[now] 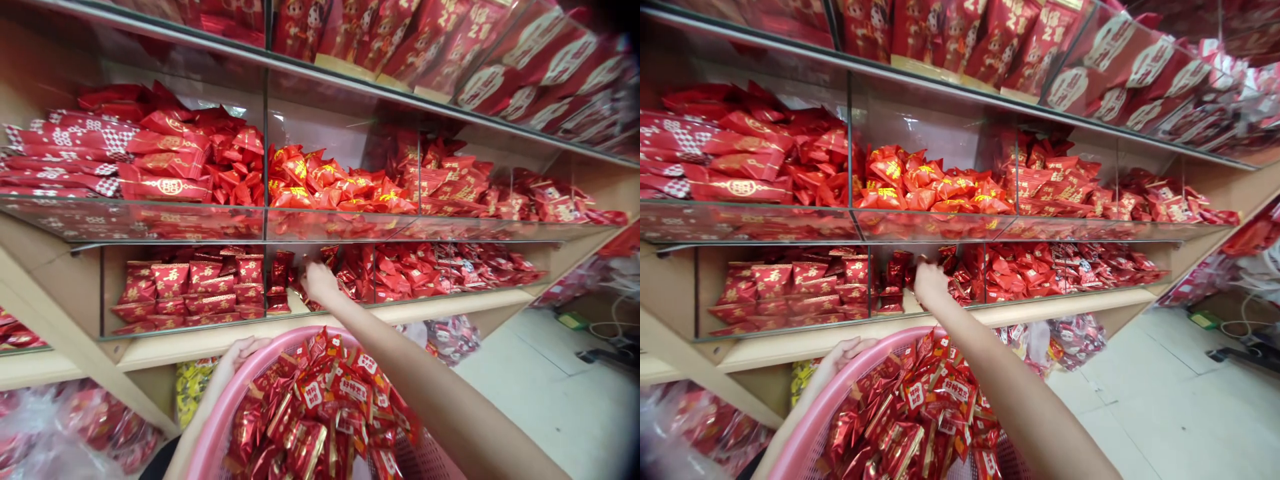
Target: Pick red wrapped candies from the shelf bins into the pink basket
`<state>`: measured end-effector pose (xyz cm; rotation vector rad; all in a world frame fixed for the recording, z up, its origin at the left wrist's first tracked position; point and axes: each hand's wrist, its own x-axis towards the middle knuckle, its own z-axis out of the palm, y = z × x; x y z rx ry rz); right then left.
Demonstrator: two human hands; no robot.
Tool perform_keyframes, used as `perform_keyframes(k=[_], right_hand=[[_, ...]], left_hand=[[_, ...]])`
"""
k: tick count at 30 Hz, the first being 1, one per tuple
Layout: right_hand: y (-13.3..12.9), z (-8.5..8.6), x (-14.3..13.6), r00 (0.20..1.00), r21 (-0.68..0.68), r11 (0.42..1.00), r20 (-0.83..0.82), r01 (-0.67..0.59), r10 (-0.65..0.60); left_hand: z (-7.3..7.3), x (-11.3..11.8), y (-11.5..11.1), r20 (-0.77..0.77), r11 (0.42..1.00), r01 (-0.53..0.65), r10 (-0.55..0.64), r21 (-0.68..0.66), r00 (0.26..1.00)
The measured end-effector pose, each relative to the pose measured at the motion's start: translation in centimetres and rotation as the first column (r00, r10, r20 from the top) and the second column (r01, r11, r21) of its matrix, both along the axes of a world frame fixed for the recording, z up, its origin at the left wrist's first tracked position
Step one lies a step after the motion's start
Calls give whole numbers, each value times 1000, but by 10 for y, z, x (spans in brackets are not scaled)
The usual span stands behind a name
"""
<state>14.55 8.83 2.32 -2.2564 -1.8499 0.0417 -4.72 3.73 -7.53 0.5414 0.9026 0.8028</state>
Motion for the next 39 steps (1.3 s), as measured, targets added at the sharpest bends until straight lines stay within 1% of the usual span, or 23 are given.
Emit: perform_keyframes(k=[3,5,7,9,12,14,16,19,21,23,26,28,30,31,33,35,37,39], right_hand=[[-1,5,14,997,26,999,58,44,-45],[-3,7,15,994,63,997,101,34,-41],[-4,8,9,989,96,995,144,-40,26],[-4,8,-2,972,98,981,183,-169,149],[-1,3,-19,919,45,937,219,-346,329],[3,-2,-27,887,2,913,235,-409,397],[6,-7,-32,867,-23,897,247,-441,433],[7,-9,-31,850,-13,882,258,-472,459],[4,-4,-28,843,16,870,256,-492,472],[-2,4,-23,840,51,859,245,-510,484],[-16,20,-13,844,112,846,215,-521,492],[-32,28,-5,849,156,840,198,-521,490],[-53,31,1,851,238,817,149,-525,504],[-65,30,4,847,287,799,110,-528,520],[-89,23,8,824,334,770,37,-544,566],[-110,9,10,786,246,759,19,-603,618],[-125,-6,11,729,134,719,39,-682,684],[-133,-21,11,681,77,677,55,-732,731]], left_hand=[[0,0,1,9,1000,-5,5,-2,1000],[0,1,2,12,1000,-9,9,-1,1000],[-1,1,2,15,1000,-10,10,0,1000],[-1,1,2,17,1000,-10,10,1,1000],[-2,1,2,20,1000,-9,9,4,1000],[-2,0,1,21,1000,-9,9,6,1000],[-3,0,1,21,1000,-14,13,11,1000],[-3,0,0,39,1000,-23,22,18,999],[-2,1,-1,61,1000,-21,20,12,998],[0,1,-2,79,1000,-7,7,2,997],[3,2,-3,68,1000,-11,11,-2,998],[3,2,-3,53,1000,-31,31,-1,998],[2,2,-2,47,999,-39,39,2,998],[1,2,-2,48,999,-39,39,3,998],[-2,2,-2,46,999,-37,36,5,998],[-5,2,-3,61,999,-29,28,16,998],[-5,3,-5,113,999,-5,1,35,994],[-2,3,-9,192,997,40,-52,67,980]])
